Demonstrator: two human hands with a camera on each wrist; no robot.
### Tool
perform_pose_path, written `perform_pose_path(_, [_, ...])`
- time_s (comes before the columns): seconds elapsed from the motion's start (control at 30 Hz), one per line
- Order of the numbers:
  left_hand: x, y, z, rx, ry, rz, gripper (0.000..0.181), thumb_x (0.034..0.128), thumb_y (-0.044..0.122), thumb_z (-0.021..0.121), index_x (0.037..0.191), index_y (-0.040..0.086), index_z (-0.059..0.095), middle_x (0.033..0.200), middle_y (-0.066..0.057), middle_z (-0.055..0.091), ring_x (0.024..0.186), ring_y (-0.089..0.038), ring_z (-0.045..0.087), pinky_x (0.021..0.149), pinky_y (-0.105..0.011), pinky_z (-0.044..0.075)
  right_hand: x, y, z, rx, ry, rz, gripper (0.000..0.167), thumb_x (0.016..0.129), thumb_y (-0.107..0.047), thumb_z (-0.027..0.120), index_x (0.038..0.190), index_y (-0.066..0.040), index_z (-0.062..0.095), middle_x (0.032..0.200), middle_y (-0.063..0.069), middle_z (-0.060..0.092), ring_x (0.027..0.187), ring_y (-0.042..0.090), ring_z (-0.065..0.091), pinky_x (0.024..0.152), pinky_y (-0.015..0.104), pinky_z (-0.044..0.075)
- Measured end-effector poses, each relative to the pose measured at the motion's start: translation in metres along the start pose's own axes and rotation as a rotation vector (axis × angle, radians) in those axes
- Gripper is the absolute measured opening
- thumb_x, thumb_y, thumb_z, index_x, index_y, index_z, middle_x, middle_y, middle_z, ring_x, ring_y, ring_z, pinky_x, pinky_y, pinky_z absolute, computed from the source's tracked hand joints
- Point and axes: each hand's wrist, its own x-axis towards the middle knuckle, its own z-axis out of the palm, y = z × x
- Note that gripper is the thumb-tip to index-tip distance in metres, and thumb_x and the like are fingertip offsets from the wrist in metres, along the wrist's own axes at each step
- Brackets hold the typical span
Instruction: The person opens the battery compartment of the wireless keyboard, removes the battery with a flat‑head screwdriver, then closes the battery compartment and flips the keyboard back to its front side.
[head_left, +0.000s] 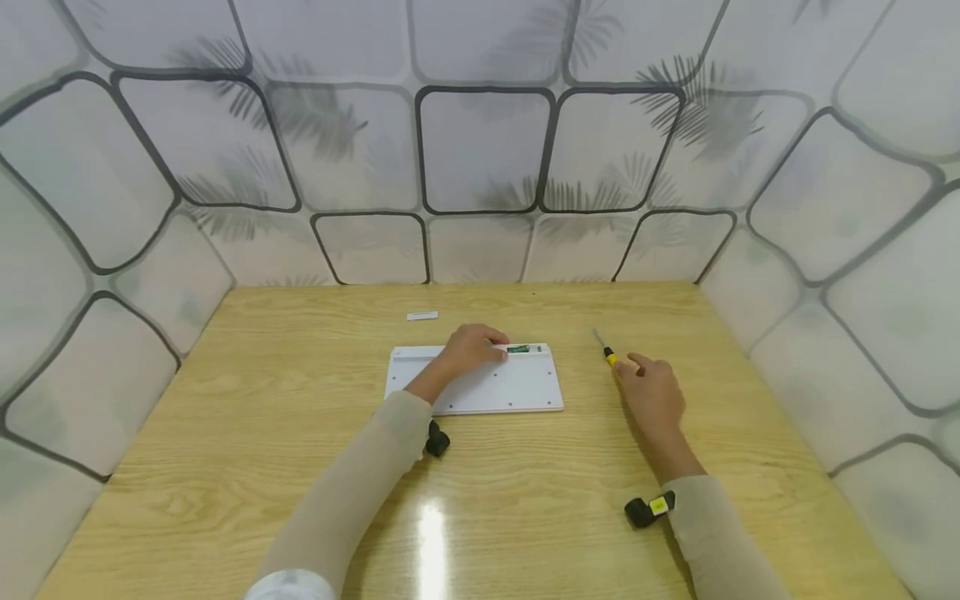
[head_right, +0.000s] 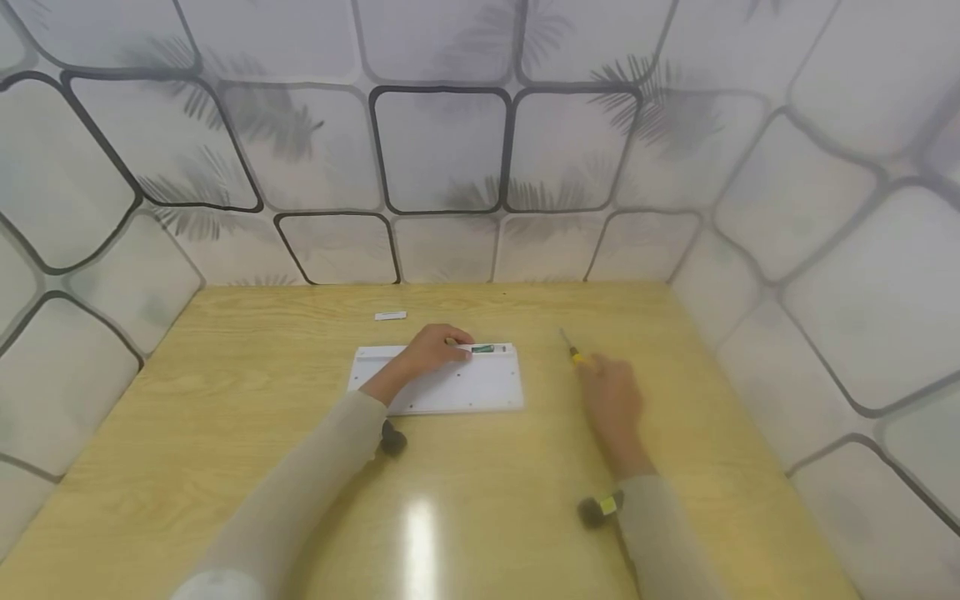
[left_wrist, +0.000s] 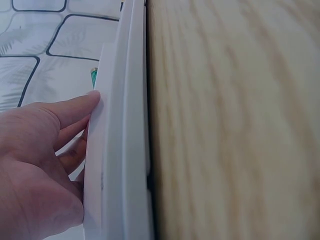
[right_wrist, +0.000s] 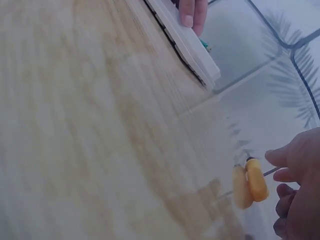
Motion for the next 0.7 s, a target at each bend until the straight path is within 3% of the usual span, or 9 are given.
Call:
perform_pose_path(0.17, [0.001,0.001,0.000,0.004,0.000,-0.013,0.030,0.0946,0.021,0.072,0.124,0.013,0.073,0.124,-0.006,0.071,0.120,-0.026,0.062,0.105,-0.044,0.046,0.005,-0.004,0.007,0.092,0.010,-0.140,0.041,0.101,-0.035,0.061,0.132,-0.007,0.065,0.112,0.015,0.063,0.085,0.027,0.057,0.063,0.032,0.043])
perform_pose_path(0.3, [0.000,0.001,0.000,-0.002,0.000,-0.023,0.030,0.0945,0.021,0.072,0.124,0.013,0.073,0.124,-0.005,0.071,0.120,-0.025,0.062,0.105,-0.044,0.046,0.009,-0.017,0.018,0.255,-0.079,-0.227,0.040,0.101,-0.028,0.063,0.133,-0.004,0.064,0.119,0.015,0.062,0.093,0.025,0.055,0.073,0.031,0.045])
perform_pose_path(0.4, [0.000,0.001,0.000,-0.006,-0.001,-0.020,0.031,0.0948,0.022,0.072,0.124,0.013,0.073,0.124,-0.005,0.071,0.121,-0.025,0.062,0.106,-0.044,0.046,0.013,-0.029,0.029,0.324,-0.163,-0.252,0.040,0.100,-0.026,0.064,0.134,-0.004,0.062,0.124,0.015,0.061,0.097,0.024,0.054,0.077,0.030,0.046])
perform_pose_path(0.7, [0.000,0.002,0.000,-0.012,0.000,-0.015,0.030,0.0950,0.021,0.071,0.124,0.013,0.073,0.123,-0.005,0.072,0.120,-0.025,0.062,0.105,-0.044,0.046,0.032,-0.046,0.053,0.300,-0.371,-0.258,0.041,0.101,-0.034,0.062,0.138,-0.015,0.062,0.134,0.010,0.058,0.104,0.026,0.053,0.085,0.035,0.046])
